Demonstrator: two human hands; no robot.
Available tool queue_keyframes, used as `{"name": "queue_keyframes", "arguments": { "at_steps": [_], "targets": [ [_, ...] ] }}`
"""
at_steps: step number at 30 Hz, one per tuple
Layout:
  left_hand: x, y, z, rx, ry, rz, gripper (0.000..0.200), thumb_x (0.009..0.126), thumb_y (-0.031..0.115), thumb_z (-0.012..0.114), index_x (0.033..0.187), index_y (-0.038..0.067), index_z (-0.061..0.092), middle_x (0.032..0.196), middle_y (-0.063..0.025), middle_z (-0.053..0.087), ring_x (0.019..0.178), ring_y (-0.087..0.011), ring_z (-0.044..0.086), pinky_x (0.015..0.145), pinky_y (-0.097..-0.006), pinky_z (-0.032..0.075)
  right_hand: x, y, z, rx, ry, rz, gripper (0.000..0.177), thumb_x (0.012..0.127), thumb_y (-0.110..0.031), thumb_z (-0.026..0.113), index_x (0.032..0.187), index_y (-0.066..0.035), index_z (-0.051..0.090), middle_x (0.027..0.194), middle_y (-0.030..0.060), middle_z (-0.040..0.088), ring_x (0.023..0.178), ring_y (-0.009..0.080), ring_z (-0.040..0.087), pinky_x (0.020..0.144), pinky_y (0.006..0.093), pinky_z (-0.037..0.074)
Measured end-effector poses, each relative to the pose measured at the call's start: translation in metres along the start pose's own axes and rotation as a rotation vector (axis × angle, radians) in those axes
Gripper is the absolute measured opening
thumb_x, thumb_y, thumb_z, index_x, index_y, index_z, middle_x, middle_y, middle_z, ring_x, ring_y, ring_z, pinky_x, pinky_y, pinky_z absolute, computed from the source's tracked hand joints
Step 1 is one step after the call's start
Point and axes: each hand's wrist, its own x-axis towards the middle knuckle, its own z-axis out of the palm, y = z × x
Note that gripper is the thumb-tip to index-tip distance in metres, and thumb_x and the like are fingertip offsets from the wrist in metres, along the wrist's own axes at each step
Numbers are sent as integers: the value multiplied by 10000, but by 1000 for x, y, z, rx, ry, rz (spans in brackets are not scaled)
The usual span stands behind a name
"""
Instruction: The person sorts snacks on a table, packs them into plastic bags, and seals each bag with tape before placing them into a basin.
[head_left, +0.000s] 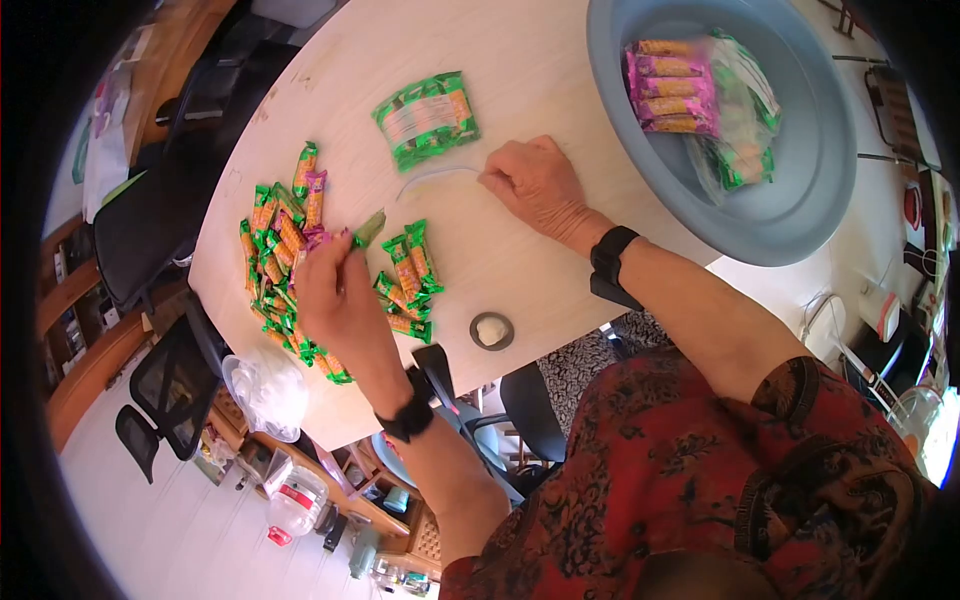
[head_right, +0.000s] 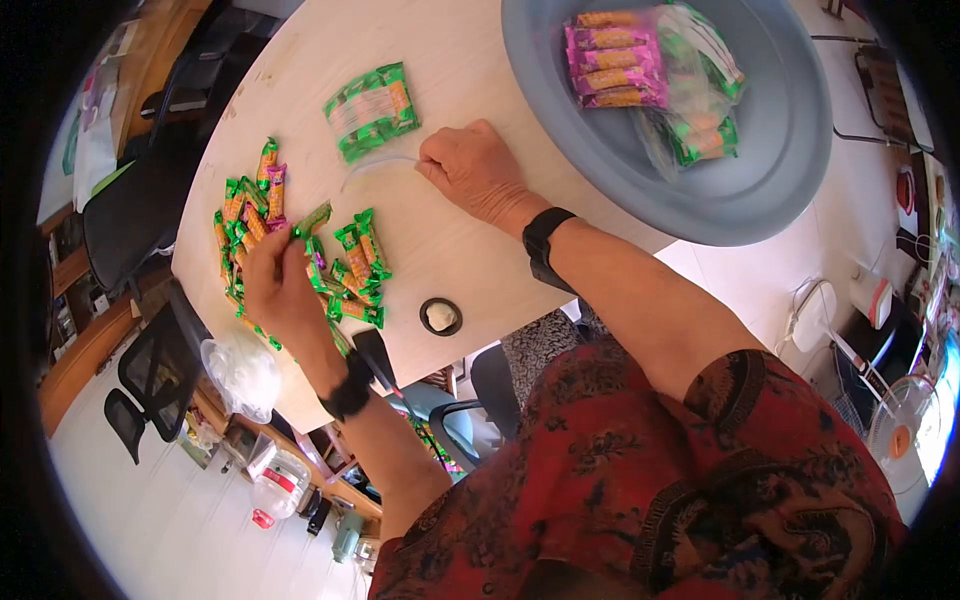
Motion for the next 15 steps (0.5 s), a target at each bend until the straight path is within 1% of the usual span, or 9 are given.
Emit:
{"name": "queue_keyframes", "arguments": {
  "at_steps": [1,2,4,5,6,9,11,13,15],
  "targets": [
    [-9,8,-5,-82,52,-70,152,725,-46,716,846,18,649,897,-117,662,805,-254,629,731,-336,503,0,0,0,-1,-5,5,151,810,-198,712,800,-117,585,740,30,607,712,237,597,767,372,434],
    [-18,9,-4,-81,51,-68,152,725,-46,716,846,18,649,897,-117,662,805,-254,629,731,-336,503,0,0,1,0,-2,7,151,810,-198,712,800,-117,585,740,30,607,712,237,597,767,372,434],
    [-37,6,5,-173,5,107,152,763,-90,696,865,9,641,906,-56,645,848,-152,598,733,-270,494,0,1,1,-6,-3,-2,149,812,-198,711,804,-116,587,747,28,607,723,233,599,769,368,433],
    [-44,15,8,-146,-36,105,175,743,-115,691,840,15,622,915,-73,651,865,-182,610,748,-281,499,0,2,1,-9,-3,-1,149,812,-198,711,804,-116,587,747,28,607,723,233,599,769,368,433],
    [-48,18,15,-149,-38,104,175,743,-115,691,840,15,622,915,-73,651,865,-182,610,748,-281,499,-1,1,1,8,8,-3,148,814,-198,710,806,-117,586,746,26,607,723,232,599,767,368,432],
    [-58,18,40,-186,-48,213,217,715,-134,684,859,19,631,932,-119,651,857,-253,626,753,-311,508,0,0,0,15,17,-7,146,816,-197,708,809,-119,584,741,24,606,720,232,599,762,367,429],
    [-59,13,53,-175,-51,247,218,715,-134,686,862,17,631,935,-120,650,855,-255,626,750,-316,510,0,-1,0,10,12,-8,146,817,-197,707,810,-121,583,737,24,605,717,232,599,759,367,428],
    [-58,9,63,-163,-49,298,211,721,-134,684,866,9,629,944,-120,647,853,-262,626,741,-327,516,0,-1,0,14,34,-25,168,792,-158,731,829,-119,572,736,18,579,681,223,589,761,358,436],
    [-54,7,67,-159,-52,317,207,724,-133,683,864,8,625,948,-120,645,853,-263,625,740,-326,517,-1,0,1,18,34,-17,168,798,-168,729,829,-121,571,737,20,577,682,226,586,759,356,436]
  ]
}}
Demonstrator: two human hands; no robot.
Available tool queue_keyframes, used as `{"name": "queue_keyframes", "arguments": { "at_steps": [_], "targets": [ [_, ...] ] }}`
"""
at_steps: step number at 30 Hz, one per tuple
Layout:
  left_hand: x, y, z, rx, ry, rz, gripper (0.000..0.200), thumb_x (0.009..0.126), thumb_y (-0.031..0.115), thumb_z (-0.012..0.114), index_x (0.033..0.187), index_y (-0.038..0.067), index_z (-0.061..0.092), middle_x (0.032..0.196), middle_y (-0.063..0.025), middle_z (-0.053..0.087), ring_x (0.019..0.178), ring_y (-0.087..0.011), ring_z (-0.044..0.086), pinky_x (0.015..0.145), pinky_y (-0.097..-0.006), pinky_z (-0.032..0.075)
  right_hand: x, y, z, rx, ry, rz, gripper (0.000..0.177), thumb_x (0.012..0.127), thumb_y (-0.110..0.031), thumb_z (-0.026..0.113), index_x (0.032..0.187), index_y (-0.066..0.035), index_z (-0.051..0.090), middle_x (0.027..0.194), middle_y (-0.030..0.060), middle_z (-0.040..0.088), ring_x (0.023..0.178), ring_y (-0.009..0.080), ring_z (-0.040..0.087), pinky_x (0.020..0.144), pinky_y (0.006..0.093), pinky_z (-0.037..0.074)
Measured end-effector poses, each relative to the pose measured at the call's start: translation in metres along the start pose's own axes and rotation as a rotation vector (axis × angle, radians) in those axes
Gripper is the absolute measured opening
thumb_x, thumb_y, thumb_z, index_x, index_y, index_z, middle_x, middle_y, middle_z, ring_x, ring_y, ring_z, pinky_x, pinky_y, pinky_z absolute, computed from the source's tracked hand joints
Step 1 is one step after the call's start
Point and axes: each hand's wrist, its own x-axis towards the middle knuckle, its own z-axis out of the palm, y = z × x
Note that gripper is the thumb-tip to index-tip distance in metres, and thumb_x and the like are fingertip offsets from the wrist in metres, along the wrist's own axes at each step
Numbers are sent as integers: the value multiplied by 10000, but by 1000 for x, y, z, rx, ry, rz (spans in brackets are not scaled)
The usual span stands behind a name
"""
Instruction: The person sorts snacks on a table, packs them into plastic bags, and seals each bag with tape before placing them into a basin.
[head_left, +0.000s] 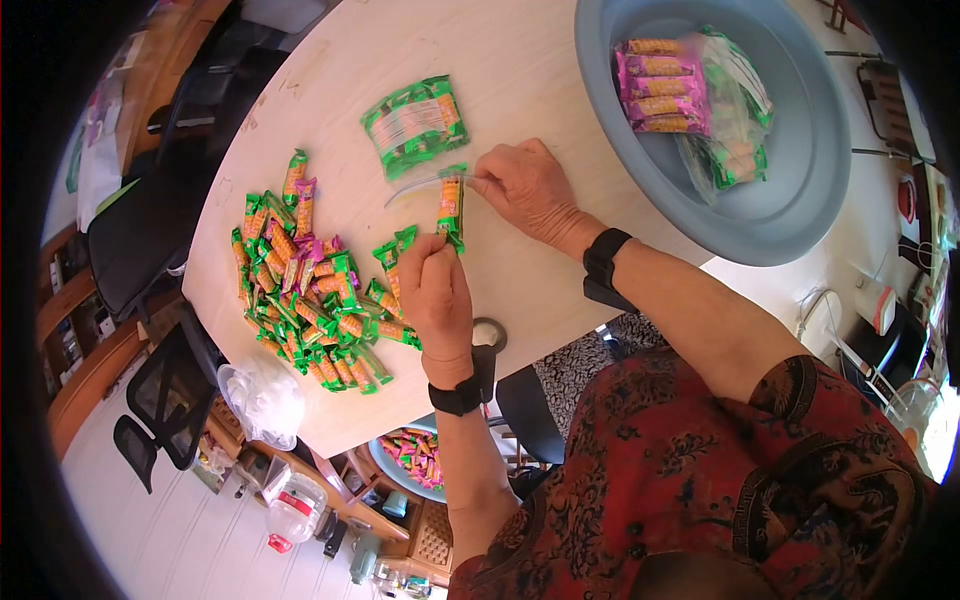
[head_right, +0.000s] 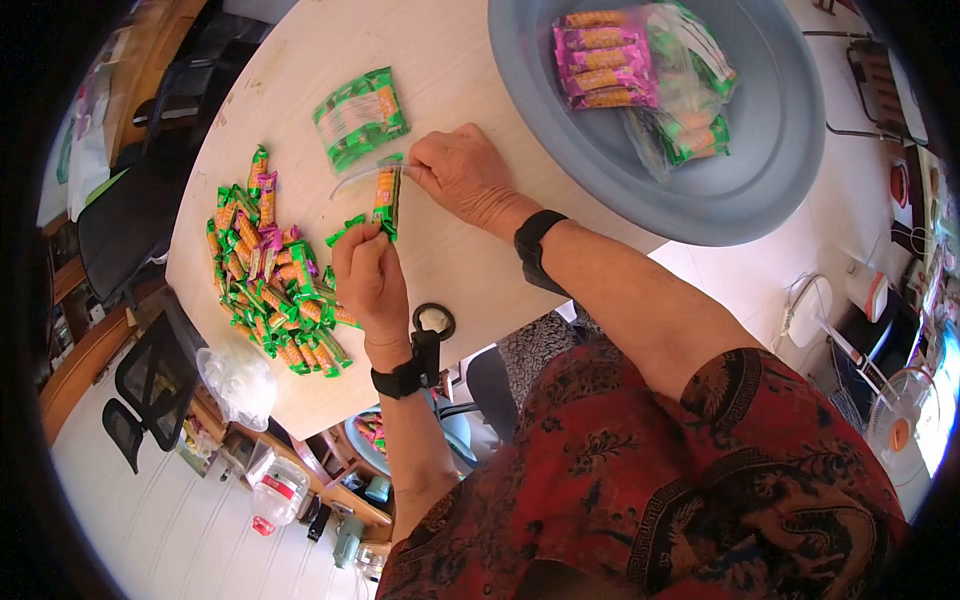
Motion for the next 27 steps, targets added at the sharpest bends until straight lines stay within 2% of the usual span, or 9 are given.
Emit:
{"name": "queue_keyframes", "arguments": {
  "at_steps": [8,10,17,20,22,27],
  "targets": [
    [10,-11,19,70,-36,72,171,748,-116,675,859,-5,605,964,-125,633,847,-279,617,724,-343,515,1,0,-1,11,9,17,175,826,-217,709,821,-123,562,729,28,564,690,239,568,739,359,435],
    [16,-11,25,60,17,97,153,761,-109,665,856,-12,596,962,-130,632,842,-290,618,720,-359,517,1,-1,-2,10,-18,37,192,828,-244,701,812,-120,556,746,29,598,717,249,589,750,377,428],
    [36,-14,45,102,106,33,130,775,-92,655,852,0,604,952,-137,632,858,-317,624,725,-365,520,1,-2,-2,18,-30,45,184,823,-235,703,802,-123,558,749,28,598,720,247,586,744,371,426],
    [45,-12,52,121,164,30,138,737,-69,674,820,22,611,966,-116,631,883,-309,613,724,-375,502,1,-2,-2,11,-13,30,177,822,-235,701,797,-126,564,749,29,599,722,246,587,742,368,428],
    [53,-9,54,348,166,59,140,676,-33,686,750,55,606,987,-83,637,918,-285,592,748,-399,456,2,-1,-1,-9,-20,28,165,825,-230,695,800,-125,569,753,31,602,724,246,591,742,369,429],
    [70,-14,63,458,177,105,133,623,17,682,674,92,585,1026,-53,652,940,-265,575,789,-412,393,1,-1,-2,-6,-31,34,154,823,-217,690,803,-119,572,759,35,604,732,247,601,748,376,431]
  ]
}}
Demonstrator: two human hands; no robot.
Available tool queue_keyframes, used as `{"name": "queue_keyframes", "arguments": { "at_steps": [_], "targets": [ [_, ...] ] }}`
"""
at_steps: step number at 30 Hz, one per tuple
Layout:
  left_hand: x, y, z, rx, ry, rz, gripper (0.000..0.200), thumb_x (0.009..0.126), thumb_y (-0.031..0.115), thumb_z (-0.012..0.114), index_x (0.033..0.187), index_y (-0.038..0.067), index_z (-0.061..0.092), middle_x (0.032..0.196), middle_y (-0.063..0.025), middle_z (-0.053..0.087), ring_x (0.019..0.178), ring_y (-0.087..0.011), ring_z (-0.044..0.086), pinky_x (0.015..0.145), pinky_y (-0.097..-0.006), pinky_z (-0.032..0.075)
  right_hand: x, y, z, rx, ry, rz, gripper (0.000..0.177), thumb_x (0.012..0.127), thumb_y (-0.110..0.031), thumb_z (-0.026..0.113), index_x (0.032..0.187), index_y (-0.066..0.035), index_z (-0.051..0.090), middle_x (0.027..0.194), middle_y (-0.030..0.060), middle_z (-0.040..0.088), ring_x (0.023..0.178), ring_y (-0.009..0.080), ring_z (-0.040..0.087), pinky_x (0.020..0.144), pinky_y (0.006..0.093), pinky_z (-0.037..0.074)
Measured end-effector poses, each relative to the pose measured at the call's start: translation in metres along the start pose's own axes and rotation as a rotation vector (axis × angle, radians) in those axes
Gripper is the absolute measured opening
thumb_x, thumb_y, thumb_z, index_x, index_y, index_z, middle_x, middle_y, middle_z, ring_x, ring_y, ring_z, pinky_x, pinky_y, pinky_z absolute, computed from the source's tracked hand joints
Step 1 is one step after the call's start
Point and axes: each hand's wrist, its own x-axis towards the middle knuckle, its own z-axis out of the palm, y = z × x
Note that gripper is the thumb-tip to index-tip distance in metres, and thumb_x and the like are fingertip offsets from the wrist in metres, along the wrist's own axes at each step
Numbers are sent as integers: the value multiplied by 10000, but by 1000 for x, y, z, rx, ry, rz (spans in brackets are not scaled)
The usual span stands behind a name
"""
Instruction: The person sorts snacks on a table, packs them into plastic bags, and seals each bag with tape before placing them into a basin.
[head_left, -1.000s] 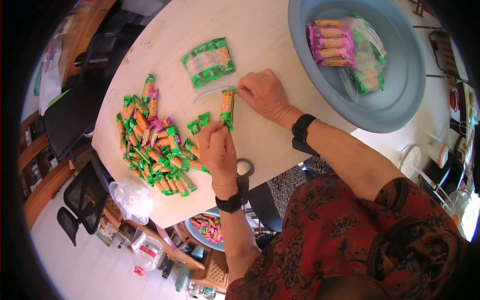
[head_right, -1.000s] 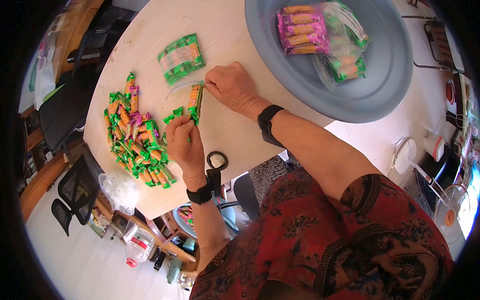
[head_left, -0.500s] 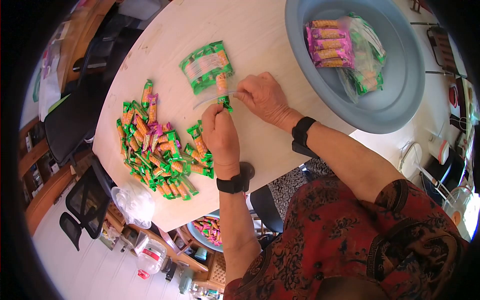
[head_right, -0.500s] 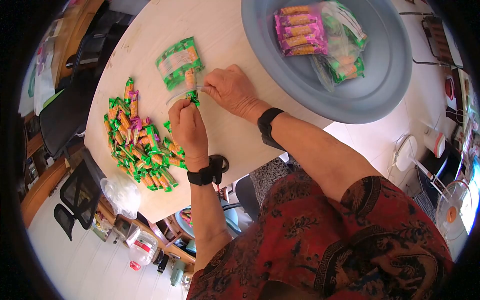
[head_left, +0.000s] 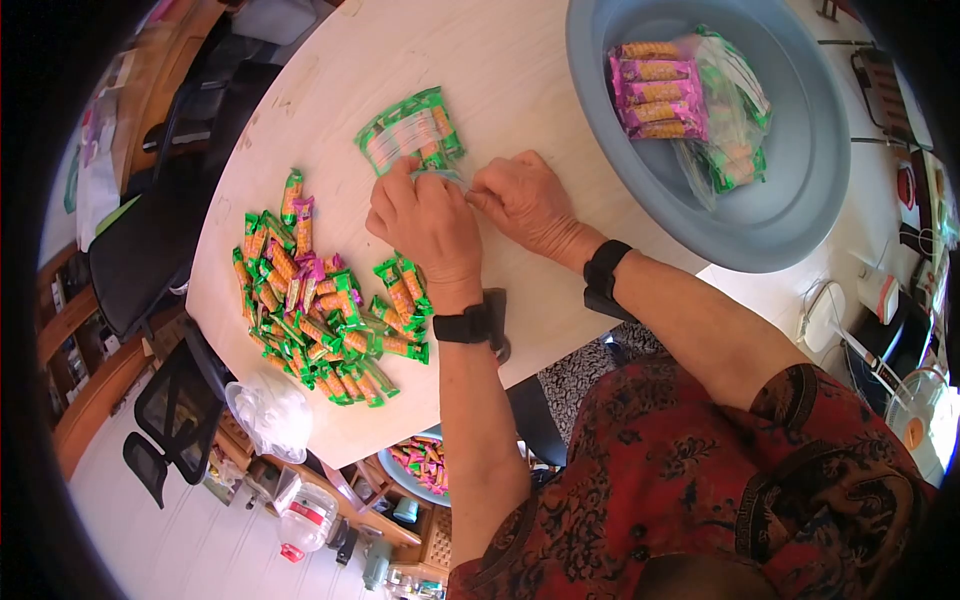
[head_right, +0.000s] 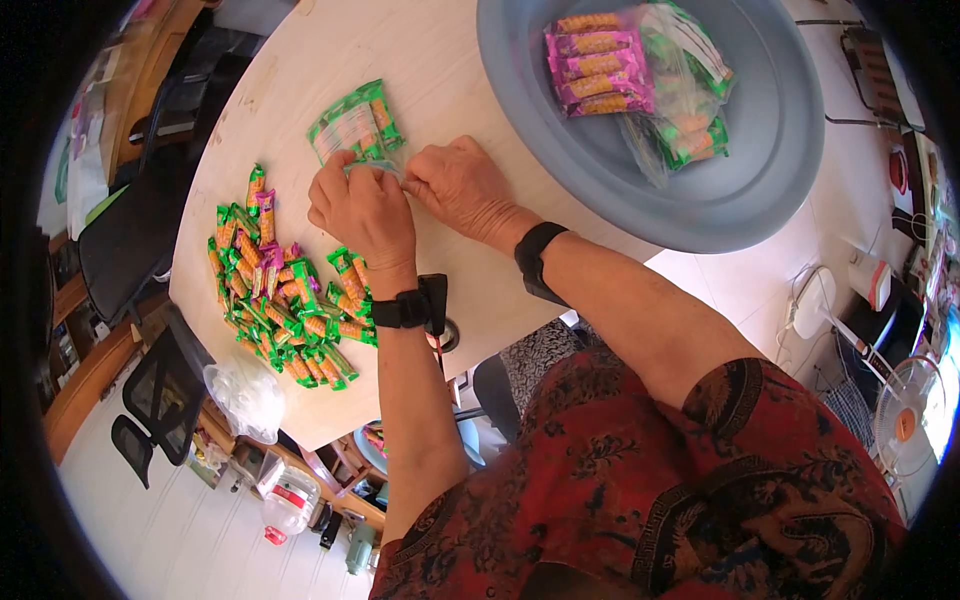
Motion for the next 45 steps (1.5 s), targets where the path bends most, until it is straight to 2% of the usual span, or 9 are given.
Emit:
{"name": "queue_keyframes", "arguments": {
  "at_steps": [11,20,23,27,29,32,36,42,45],
  "targets": [
    [12,-13,21,89,-62,45,128,629,40,675,665,115,576,1011,28,669,917,-222,583,767,-394,367,0,-1,-1,-1,5,-9,134,811,-178,688,803,-122,567,754,40,590,739,242,611,773,378,427],
    [-22,-41,-53,12,-202,-10,182,700,68,699,864,55,620,1082,-113,623,995,-337,559,832,-479,417,-2,1,1,1,6,-10,130,822,-191,692,817,-124,580,775,31,610,744,236,613,783,377,436],
    [-39,-57,-59,79,-529,-96,284,745,58,669,1019,43,596,1069,-162,623,939,-375,569,792,-473,451,-2,0,2,8,20,-10,129,830,-198,691,815,-126,584,778,24,622,738,238,608,790,373,443],
    [-40,-54,-58,25,-471,-59,238,763,50,649,995,45,593,988,-143,620,899,-376,580,764,-481,463,-2,0,1,-3,16,14,142,817,-204,706,806,-128,586,761,20,624,715,245,595,788,367,451],
    [-37,-55,-62,47,-627,-134,232,759,53,659,979,52,583,919,-140,601,898,-377,590,730,-468,482,-1,0,3,-6,15,11,146,813,-202,711,802,-129,584,751,20,622,705,247,591,786,366,453],
    [-37,-57,-60,38,-670,-174,219,760,68,681,948,59,570,919,-151,576,886,-371,596,692,-465,496,-1,-1,3,0,21,14,150,808,-191,716,802,-129,580,740,22,615,689,251,586,780,366,455],
    [-38,-49,-63,45,-603,-158,195,773,75,677,928,52,560,965,-162,568,860,-367,603,686,-467,508,-1,-1,3,10,42,6,152,805,-178,718,791,-127,576,725,25,606,682,255,583,773,370,456],
    [-44,-43,-55,225,-718,-248,254,746,73,697,972,36,586,1001,-164,574,885,-366,615,733,-464,515,-1,-1,3,3,47,1,149,807,-173,715,788,-122,577,730,32,607,685,258,582,763,370,450],
    [-43,-50,-69,71,-501,-156,322,714,23,696,1028,12,625,1045,-181,589,882,-336,616,707,-433,519,-1,-1,1,5,36,14,151,809,-177,712,787,-117,575,735,36,610,688,260,581,764,367,445]
  ]
}}
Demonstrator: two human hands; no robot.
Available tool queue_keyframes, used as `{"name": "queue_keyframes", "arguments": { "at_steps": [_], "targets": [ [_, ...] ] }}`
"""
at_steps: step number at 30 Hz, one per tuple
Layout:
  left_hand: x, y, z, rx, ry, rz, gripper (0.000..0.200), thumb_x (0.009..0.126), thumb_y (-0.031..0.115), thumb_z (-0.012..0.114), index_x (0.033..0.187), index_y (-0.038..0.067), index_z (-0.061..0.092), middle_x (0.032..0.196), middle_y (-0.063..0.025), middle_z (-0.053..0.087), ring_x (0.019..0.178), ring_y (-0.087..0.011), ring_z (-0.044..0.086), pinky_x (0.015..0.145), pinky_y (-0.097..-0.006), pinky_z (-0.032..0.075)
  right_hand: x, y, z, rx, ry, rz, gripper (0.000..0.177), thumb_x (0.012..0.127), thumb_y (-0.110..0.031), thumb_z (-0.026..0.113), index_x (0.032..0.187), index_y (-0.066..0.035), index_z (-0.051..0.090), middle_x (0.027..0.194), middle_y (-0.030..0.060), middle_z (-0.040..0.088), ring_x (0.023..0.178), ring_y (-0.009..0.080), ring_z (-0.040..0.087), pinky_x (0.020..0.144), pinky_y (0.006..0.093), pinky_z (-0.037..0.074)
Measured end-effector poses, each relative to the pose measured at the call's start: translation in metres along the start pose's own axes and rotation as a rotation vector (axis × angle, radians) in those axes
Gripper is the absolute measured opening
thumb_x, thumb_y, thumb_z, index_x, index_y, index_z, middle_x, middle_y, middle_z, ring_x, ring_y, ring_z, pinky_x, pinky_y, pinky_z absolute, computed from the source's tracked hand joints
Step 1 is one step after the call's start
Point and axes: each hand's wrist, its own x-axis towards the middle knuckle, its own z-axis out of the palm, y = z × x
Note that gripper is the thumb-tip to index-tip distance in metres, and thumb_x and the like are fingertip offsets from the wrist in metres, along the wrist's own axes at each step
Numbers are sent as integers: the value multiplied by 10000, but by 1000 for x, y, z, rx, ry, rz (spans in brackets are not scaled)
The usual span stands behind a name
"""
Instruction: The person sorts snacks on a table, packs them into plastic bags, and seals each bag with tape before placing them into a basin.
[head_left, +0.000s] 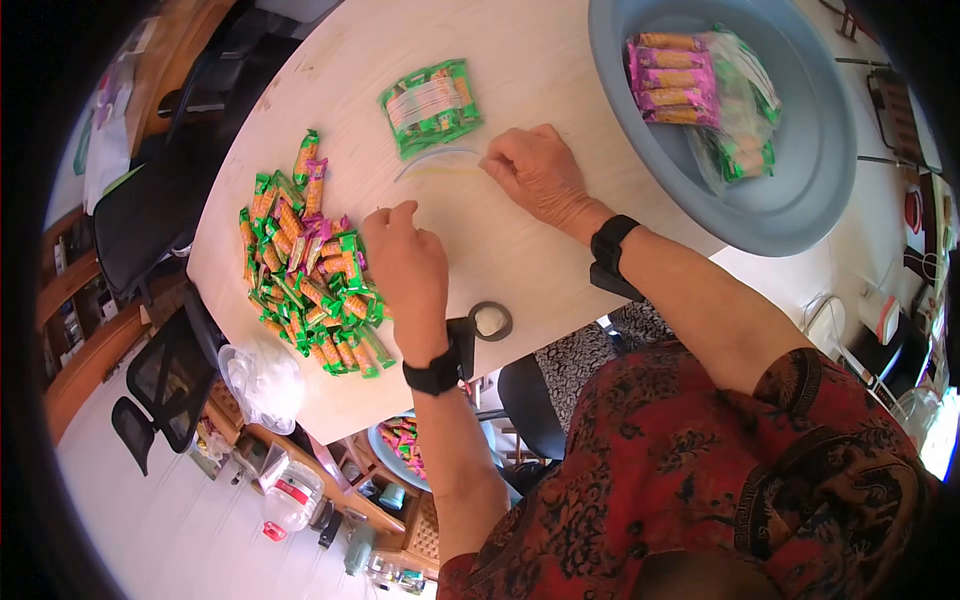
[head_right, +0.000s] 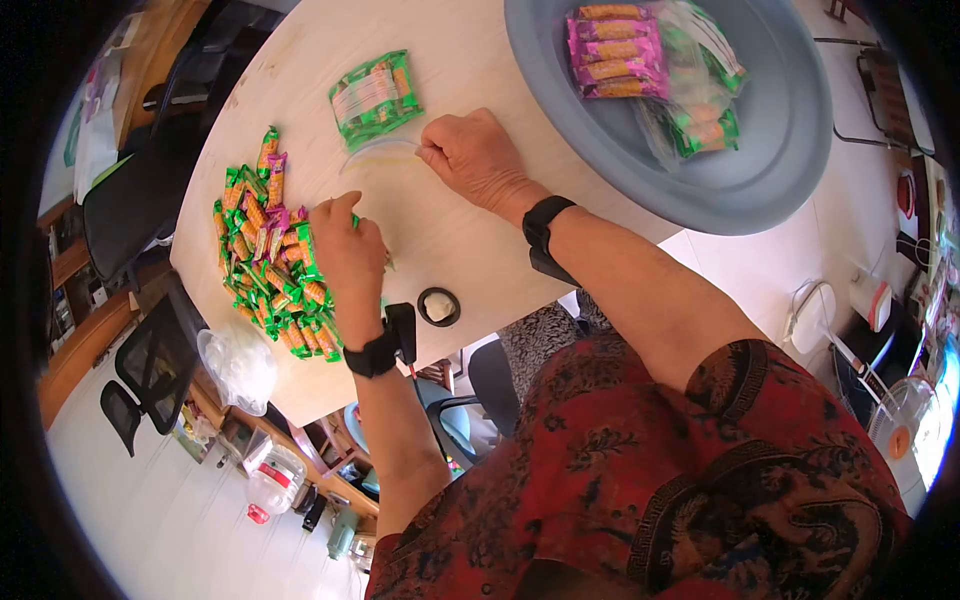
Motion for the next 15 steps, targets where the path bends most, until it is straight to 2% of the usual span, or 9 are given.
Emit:
{"name": "queue_keyframes", "arguments": {
  "at_steps": [2,3,5,6,10,12,13,15],
  "targets": [
    [-2,-8,-12,-370,146,76,296,757,-14,685,1050,-14,641,1039,-156,612,788,-227,619,619,-347,513,-1,0,0,12,-7,16,153,811,-180,710,786,-114,574,737,38,611,690,260,581,766,366,443],
    [-6,-4,-20,-369,142,79,296,757,-14,685,1050,-14,641,1039,-156,612,788,-227,619,619,-347,513,-1,1,0,13,-5,7,154,813,-181,707,785,-114,571,737,37,612,692,259,583,768,367,442],
    [-13,8,-36,-989,52,-491,216,837,57,694,1035,-12,644,786,-60,618,590,-116,549,548,-243,449,-1,2,1,14,-1,1,155,814,-183,704,785,-113,569,738,37,614,694,259,584,770,367,440],
    [-14,13,-40,-1096,37,-551,190,888,114,691,1021,-13,644,691,-28,578,553,-77,527,500,-210,405,-1,3,2,7,1,-13,156,815,-183,703,784,-115,566,739,36,616,695,257,585,770,367,440],
    [-21,14,-19,-1277,56,-609,174,912,136,679,995,-11,640,716,-46,600,549,-95,543,476,-217,403,0,2,1,-9,-13,-9,163,811,-185,706,783,-121,559,740,30,621,695,254,588,764,364,440],
    [-22,18,-10,-1365,131,-646,162,913,118,672,991,-19,635,744,-71,636,542,-128,575,464,-227,471,-1,3,2,-7,-6,-8,163,811,-186,713,790,-117,567,734,29,606,680,248,585,767,362,444],
    [-22,20,-6,-1367,131,-647,162,913,118,672,991,-19,635,744,-71,636,542,-128,575,464,-227,471,-1,3,3,0,3,-10,163,811,-187,720,797,-114,575,727,27,591,665,242,582,769,361,447],
    [-22,22,2,-1456,183,-705,171,946,117,618,1022,-37,618,857,-129,663,659,-209,673,559,-282,578,-1,3,3,6,2,-11,164,806,-185,717,790,-119,568,729,28,607,679,249,585,761,364,446]
  ]
}}
